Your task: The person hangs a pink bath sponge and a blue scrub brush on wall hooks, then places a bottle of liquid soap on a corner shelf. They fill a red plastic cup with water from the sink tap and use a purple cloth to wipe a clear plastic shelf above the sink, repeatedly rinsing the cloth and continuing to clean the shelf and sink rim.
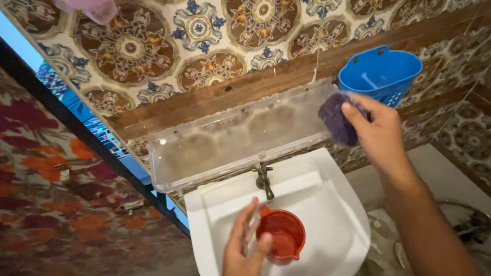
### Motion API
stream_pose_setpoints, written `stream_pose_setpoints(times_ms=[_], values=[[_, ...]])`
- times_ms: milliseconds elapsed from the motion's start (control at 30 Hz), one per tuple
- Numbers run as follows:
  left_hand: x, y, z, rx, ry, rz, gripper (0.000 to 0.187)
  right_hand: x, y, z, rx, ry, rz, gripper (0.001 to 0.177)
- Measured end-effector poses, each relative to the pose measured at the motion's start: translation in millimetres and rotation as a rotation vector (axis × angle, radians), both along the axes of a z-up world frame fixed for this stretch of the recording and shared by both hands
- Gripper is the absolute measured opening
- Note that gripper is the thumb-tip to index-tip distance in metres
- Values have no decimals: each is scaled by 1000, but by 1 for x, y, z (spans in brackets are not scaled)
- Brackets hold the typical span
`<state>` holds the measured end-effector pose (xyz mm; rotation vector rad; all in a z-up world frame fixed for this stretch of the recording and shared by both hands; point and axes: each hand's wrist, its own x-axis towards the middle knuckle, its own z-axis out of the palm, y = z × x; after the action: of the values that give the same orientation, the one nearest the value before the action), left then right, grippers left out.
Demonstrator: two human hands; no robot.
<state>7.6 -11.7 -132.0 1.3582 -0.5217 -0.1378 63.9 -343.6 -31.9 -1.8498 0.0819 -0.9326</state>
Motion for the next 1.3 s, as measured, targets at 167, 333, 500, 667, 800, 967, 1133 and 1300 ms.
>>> stream_pose_setpoints(times_ms=[167,333,500,667,800,967,1133,1300], values=[[24,9,48,-175,-90,131,70,37,27,14,-585,3,-231,29],[31,22,72,-265,-144,205,64,51,36,-6,-729,208,-79,40],[40,32,80,-337,-148,227,63,65,24,-26,-776,200,-75,41],[56,34,91,-284,-137,232,65,88,15,-29,-770,274,-155,37],[64,34,99,-187,-185,262,69,94,28,-30,-842,266,-202,35],[72,28,100,-159,-158,311,72,94,76,-32,-889,166,-141,32],[79,33,97,-217,-82,334,74,90,126,-25,-860,144,-77,31],[78,55,94,-228,-72,407,76,89,159,-16,-870,162,10,32]])
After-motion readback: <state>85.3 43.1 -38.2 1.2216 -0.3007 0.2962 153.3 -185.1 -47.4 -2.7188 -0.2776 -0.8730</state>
